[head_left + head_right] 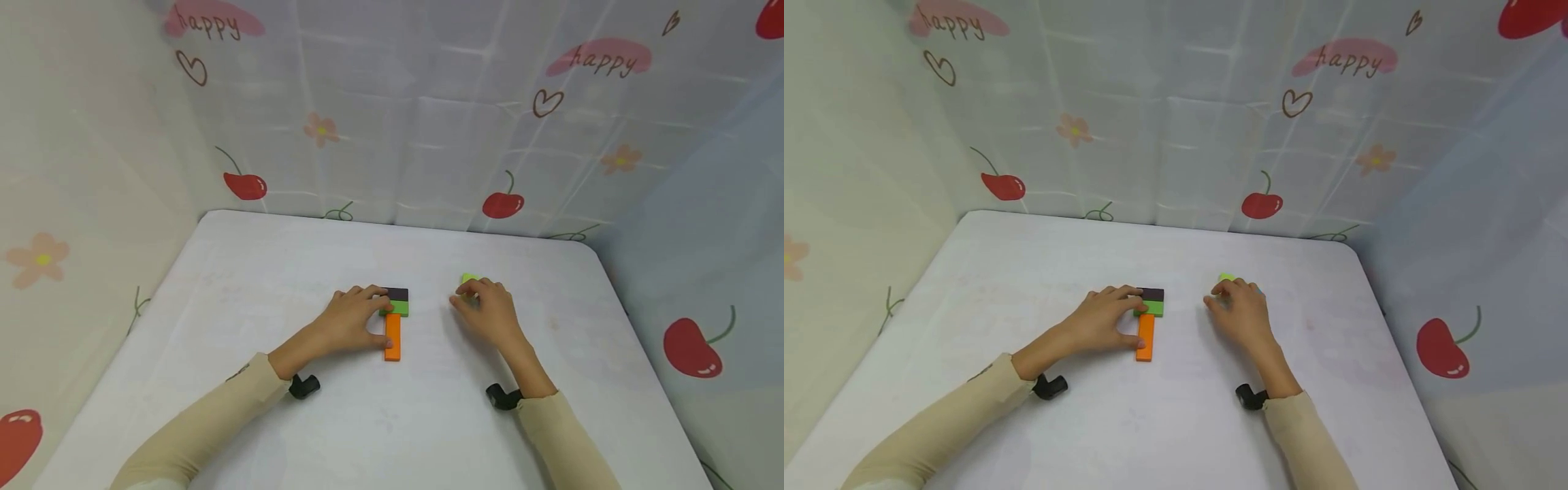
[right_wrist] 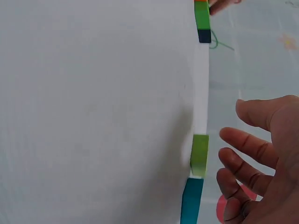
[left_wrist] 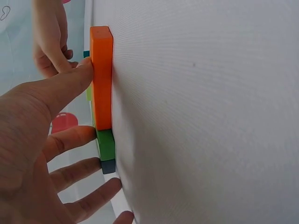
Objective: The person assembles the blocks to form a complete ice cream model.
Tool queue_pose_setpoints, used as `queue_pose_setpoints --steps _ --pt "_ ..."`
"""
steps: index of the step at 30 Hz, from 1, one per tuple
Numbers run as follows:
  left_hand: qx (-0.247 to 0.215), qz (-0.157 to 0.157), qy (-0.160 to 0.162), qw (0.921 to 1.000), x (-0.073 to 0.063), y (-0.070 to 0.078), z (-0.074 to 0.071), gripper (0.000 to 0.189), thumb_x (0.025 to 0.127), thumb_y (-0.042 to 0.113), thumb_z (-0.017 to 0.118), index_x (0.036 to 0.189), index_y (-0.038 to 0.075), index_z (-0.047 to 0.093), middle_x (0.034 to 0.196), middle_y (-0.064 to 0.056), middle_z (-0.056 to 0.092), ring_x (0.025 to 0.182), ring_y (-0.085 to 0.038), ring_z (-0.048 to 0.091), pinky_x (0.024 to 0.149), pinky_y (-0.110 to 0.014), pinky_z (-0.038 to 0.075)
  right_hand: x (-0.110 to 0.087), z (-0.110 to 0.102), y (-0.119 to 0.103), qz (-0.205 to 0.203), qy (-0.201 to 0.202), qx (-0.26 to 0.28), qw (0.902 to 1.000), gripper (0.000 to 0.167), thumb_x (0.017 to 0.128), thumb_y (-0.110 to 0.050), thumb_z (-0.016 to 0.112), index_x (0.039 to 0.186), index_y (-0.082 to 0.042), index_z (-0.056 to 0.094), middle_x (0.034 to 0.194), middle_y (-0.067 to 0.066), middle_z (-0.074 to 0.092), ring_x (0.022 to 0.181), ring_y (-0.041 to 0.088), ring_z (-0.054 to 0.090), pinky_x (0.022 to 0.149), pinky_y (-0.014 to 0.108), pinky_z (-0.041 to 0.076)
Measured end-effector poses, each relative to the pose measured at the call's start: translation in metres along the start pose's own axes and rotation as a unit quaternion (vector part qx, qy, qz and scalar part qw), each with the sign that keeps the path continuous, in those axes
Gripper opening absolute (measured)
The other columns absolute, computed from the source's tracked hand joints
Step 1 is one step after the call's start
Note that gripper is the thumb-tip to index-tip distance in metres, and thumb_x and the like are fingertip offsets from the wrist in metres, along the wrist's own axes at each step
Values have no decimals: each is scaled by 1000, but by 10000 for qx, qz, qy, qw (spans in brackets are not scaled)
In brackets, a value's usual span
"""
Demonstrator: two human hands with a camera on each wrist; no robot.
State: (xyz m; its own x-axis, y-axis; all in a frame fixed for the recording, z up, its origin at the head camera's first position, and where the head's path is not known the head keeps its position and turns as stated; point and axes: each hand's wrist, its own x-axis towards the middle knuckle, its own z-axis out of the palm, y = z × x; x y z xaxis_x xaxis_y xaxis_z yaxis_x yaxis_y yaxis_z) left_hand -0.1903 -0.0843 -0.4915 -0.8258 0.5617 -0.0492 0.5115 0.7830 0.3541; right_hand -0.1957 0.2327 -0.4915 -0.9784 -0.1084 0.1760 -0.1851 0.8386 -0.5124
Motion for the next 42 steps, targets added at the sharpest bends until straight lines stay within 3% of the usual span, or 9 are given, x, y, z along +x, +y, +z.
queue_pose_setpoints --steps 5,12,33,42 --pt "-6 -1 25 10000 -1 0 0 61 86 64 84 136 32 69 163 2 52 139 -31 56 104 -57 46 10 -12 23 372 209 -110 9990 29 102 -34 73 110 -6 75 106 19 70 93 36 58 86 49 43" --pt "-52 -18 10 10000 -2 -1 0 62 86 65 83 136 32 68 163 2 52 141 -32 55 105 -58 46 16 -18 32 973 -85 -585 9935 36 102 -43 70 109 -8 76 98 16 65 94 35 55 74 40 41" --pt "-55 -64 -20 10000 -1 -1 1 65 87 66 82 140 31 67 165 2 50 144 -31 53 110 -61 43 23 -9 30 937 -100 -602 9937 35 96 -41 78 108 -8 79 98 16 64 97 38 52 81 47 40" --pt "-147 -88 -11 9999 -3 1 -1 63 87 64 82 139 31 68 166 2 50 144 -32 52 108 -61 43 37 -4 26 958 -152 -447 9943 32 99 -36 76 120 -12 80 113 19 70 109 42 52 95 60 35"
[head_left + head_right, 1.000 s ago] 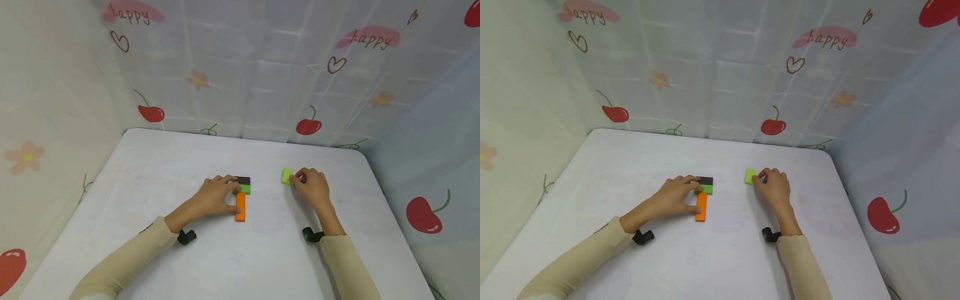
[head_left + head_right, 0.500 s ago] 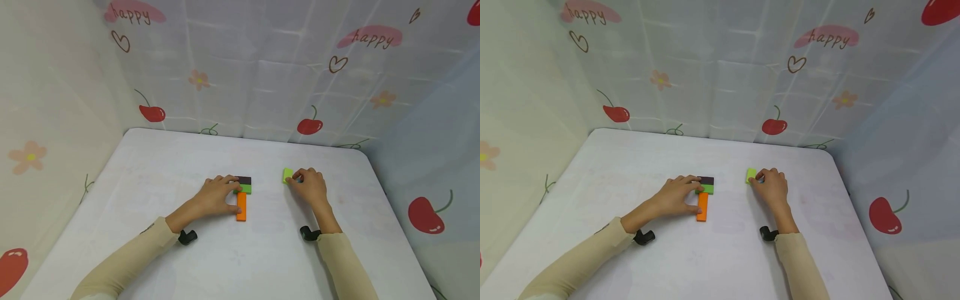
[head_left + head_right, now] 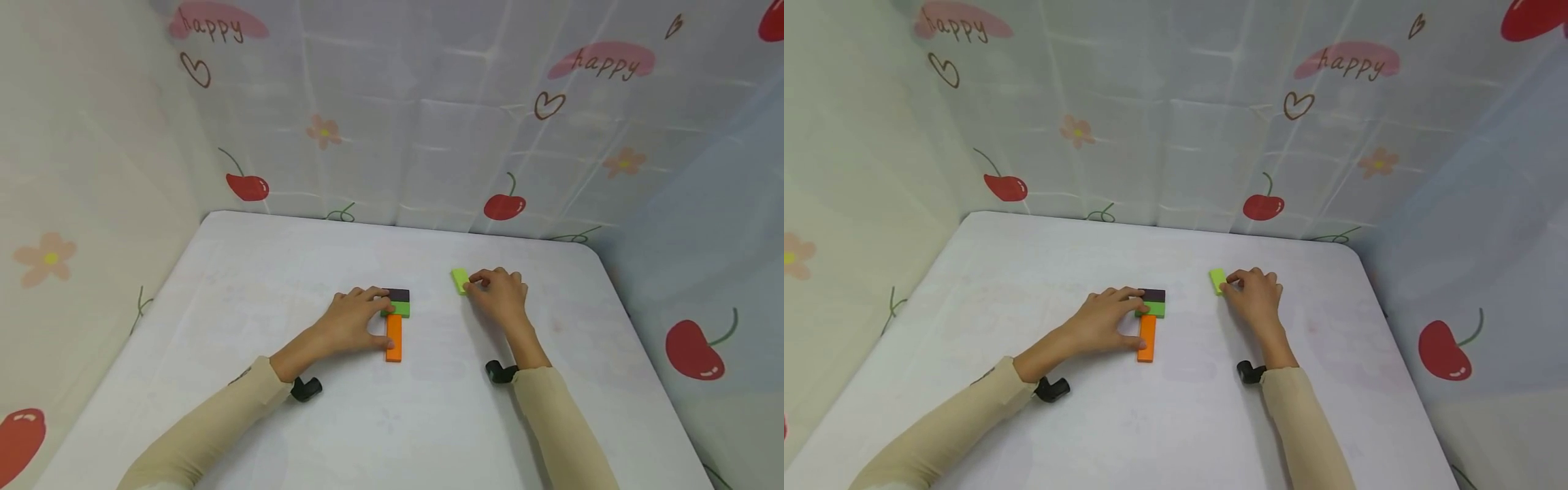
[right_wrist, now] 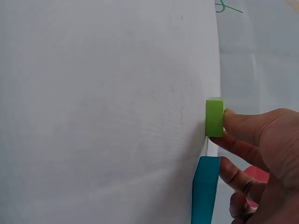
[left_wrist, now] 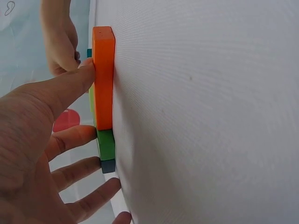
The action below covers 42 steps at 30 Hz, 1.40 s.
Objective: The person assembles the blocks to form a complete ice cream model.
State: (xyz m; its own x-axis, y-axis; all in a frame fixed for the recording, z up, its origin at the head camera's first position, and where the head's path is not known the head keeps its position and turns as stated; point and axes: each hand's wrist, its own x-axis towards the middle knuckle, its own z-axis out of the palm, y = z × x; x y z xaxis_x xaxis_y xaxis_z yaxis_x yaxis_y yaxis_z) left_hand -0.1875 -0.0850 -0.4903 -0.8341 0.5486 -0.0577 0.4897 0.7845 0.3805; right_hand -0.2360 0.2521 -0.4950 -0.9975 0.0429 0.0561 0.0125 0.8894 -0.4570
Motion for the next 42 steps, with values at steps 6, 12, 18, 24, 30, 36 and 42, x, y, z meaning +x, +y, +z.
queue_pose_setpoints --steps 6,12,18,24,30,36,42 --pt "3 16 47 10000 0 1 2 62 87 64 83 138 32 68 165 2 50 144 -33 52 108 -61 43 9 2 -5 37 -185 106 9998 30 103 -34 72 126 -15 79 116 17 77 112 43 58 99 63 28" --pt "1 -1 54 10000 0 1 3 62 87 63 83 138 32 68 165 3 50 144 -32 53 108 -61 43 21 4 -11 88 -379 220 9990 31 105 -34 70 129 -16 78 119 16 78 114 41 69 99 60 31" --pt "12 -21 55 10000 1 1 3 63 86 64 83 138 32 68 165 3 50 143 -32 53 108 -62 43 36 12 -15 232 -372 503 9978 28 106 -34 68 125 -17 80 119 15 78 111 38 68 98 58 31" --pt "84 -73 86 9999 0 -2 6 60 86 64 83 135 34 67 162 4 52 139 -30 55 106 -61 44 52 20 -25 279 -410 878 9949 25 106 -33 67 122 -19 82 119 12 78 114 36 65 103 60 30" --pt "43 -58 90 9999 2 -1 8 61 86 64 84 136 33 68 164 4 51 141 -30 54 108 -62 44 61 25 -32 448 -513 963 9930 25 108 -32 65 123 -20 81 124 11 77 122 36 63 108 61 29" --pt "70 -69 69 9999 2 -1 8 62 86 65 83 137 33 68 164 5 50 142 -30 53 108 -62 44 65 28 -34 561 -615 1102 9904 25 108 -32 65 122 -20 81 126 9 77 126 35 61 112 62 27" --pt "57 -56 117 9999 1 -1 8 60 86 64 84 135 33 68 163 5 51 141 -30 54 107 -61 44 67 28 -34 540 -652 1070 9906 25 108 -33 64 123 -21 81 124 9 77 126 35 62 112 62 28"
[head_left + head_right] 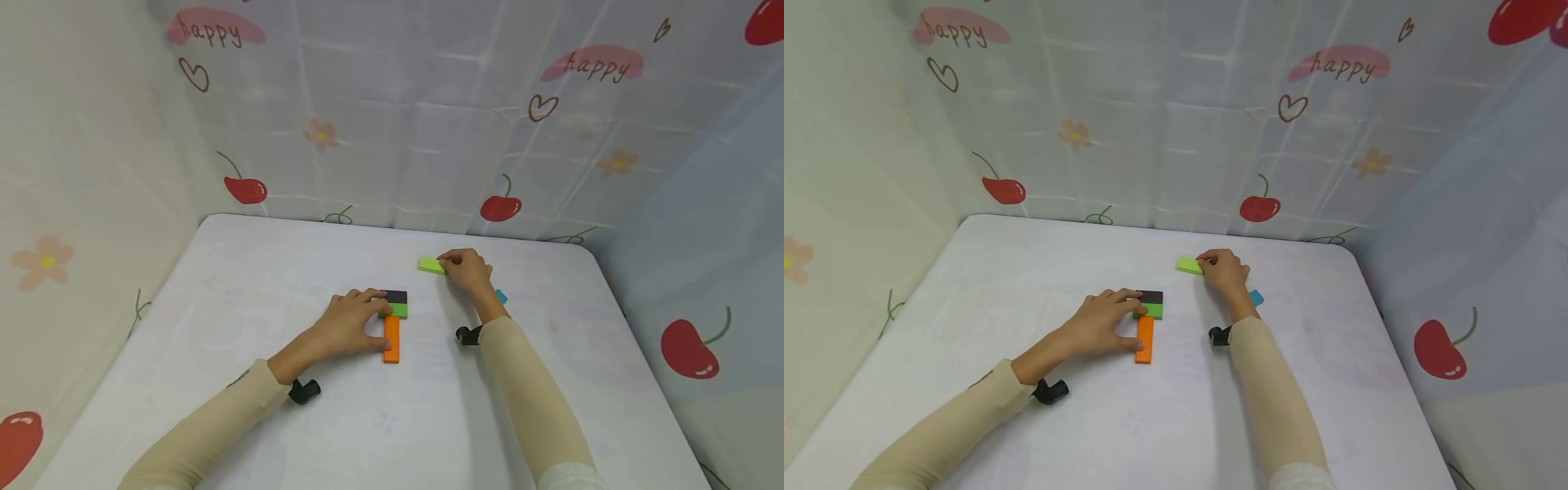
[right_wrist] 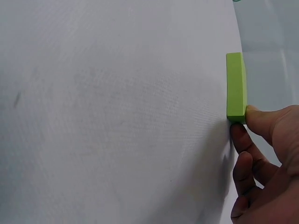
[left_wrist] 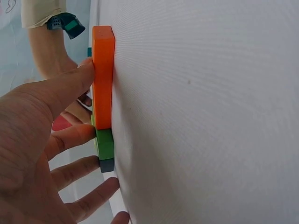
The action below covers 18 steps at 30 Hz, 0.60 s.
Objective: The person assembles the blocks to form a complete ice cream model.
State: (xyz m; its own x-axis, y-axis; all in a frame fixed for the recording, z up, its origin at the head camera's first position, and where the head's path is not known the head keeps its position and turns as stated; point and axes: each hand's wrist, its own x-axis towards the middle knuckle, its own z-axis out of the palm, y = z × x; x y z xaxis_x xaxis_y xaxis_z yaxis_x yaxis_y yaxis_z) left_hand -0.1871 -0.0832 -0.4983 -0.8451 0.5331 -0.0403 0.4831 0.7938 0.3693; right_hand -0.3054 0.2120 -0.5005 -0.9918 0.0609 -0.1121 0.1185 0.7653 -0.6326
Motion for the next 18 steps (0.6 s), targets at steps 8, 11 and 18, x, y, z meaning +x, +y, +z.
queue_pose_setpoints --steps 8,11,18 --pt "-51 -12 -49 10000 1 1 -1 61 86 63 84 137 33 68 165 4 50 142 -30 53 106 -59 44 -1 4 -5 -34 -5 24 10000 28 110 -33 62 126 -19 80 126 11 77 127 35 60 114 62 28" --pt "-26 -32 -45 10000 0 1 -1 61 86 63 84 137 33 68 165 4 50 142 -30 53 106 -60 44 0 8 -9 -54 -9 58 10000 27 109 -33 62 125 -19 80 126 10 77 127 35 60 116 63 27" --pt "40 -51 -89 9999 1 1 -2 63 86 66 83 139 33 68 166 3 50 145 -32 52 108 -61 44 4 16 -13 -220 3 76 9997 26 109 -32 63 124 -20 80 123 8 78 125 32 62 117 65 27"
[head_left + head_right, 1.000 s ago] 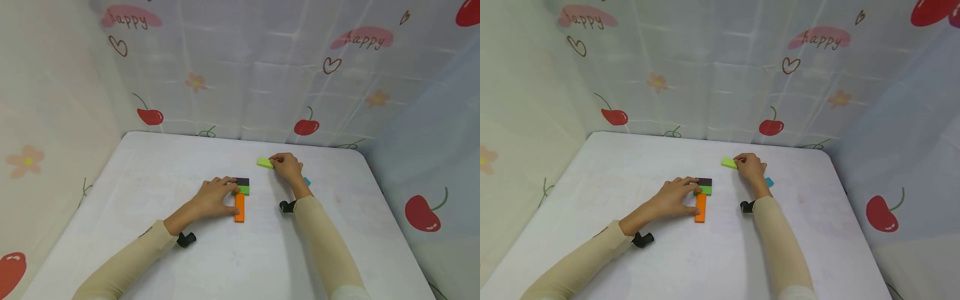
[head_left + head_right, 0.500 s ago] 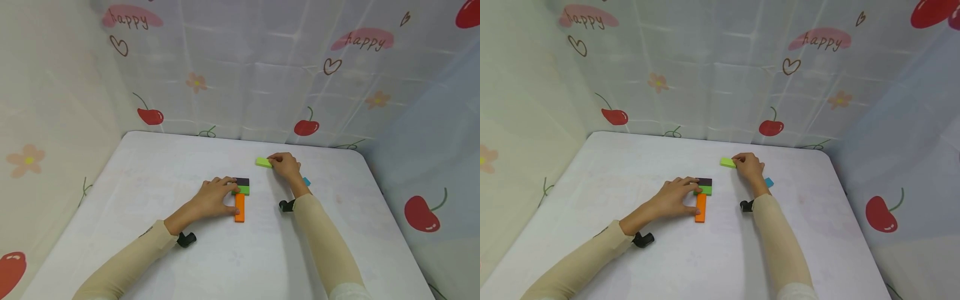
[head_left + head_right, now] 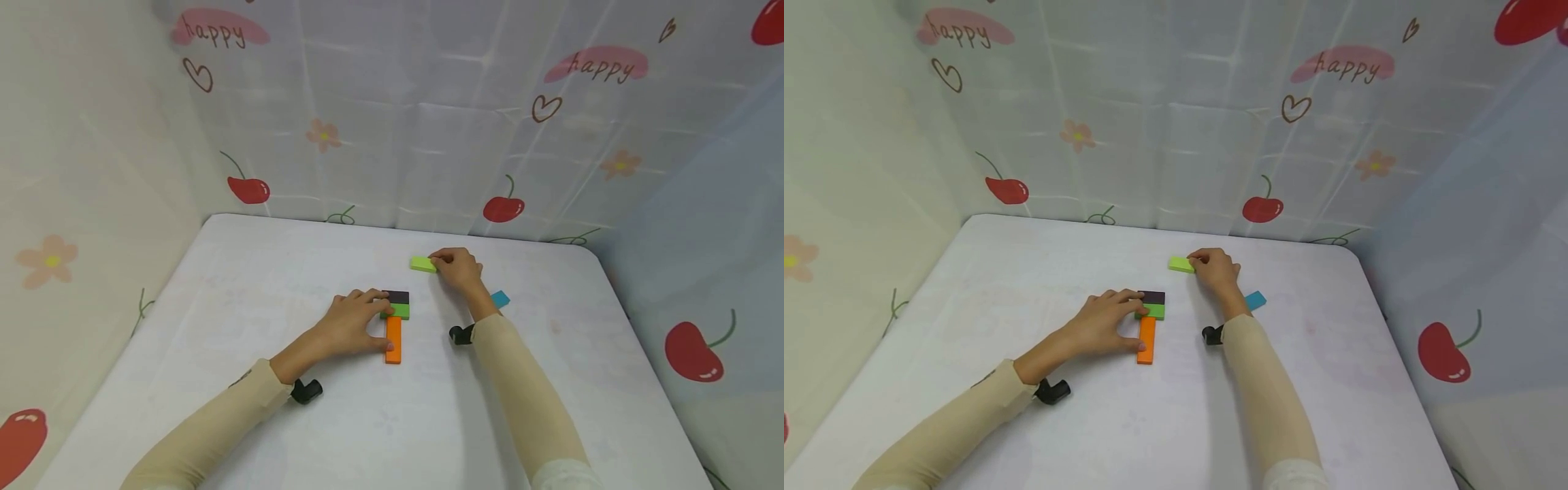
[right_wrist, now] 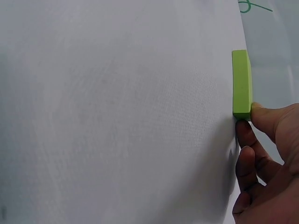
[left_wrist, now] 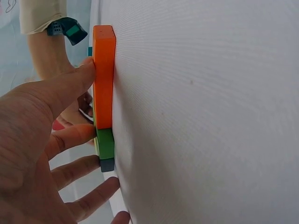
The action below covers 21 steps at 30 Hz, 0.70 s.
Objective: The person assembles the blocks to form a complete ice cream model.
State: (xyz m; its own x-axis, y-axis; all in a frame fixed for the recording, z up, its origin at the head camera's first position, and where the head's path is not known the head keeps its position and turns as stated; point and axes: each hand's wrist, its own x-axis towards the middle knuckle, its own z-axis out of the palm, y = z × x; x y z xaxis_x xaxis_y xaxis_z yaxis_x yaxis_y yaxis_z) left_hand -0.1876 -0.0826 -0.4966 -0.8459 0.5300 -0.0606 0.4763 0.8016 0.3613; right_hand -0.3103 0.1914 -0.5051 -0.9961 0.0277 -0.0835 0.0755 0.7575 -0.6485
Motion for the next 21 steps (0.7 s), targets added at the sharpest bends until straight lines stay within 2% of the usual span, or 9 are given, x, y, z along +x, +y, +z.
queue_pose_setpoints --steps 9,21 --pt "-6 -28 -1 10000 1 0 1 64 86 67 82 139 33 68 165 3 50 145 -32 52 109 -63 44 1 7 -16 -88 -153 54 9998 26 109 -32 64 123 -19 81 116 10 77 118 32 61 113 61 29" --pt "17 -43 -34 10000 1 1 0 66 86 69 81 140 33 68 165 2 51 145 -33 52 108 -63 44 2 19 -35 -321 -304 -93 9990 26 108 -33 65 121 -18 82 119 9 78 115 32 64 108 57 33"
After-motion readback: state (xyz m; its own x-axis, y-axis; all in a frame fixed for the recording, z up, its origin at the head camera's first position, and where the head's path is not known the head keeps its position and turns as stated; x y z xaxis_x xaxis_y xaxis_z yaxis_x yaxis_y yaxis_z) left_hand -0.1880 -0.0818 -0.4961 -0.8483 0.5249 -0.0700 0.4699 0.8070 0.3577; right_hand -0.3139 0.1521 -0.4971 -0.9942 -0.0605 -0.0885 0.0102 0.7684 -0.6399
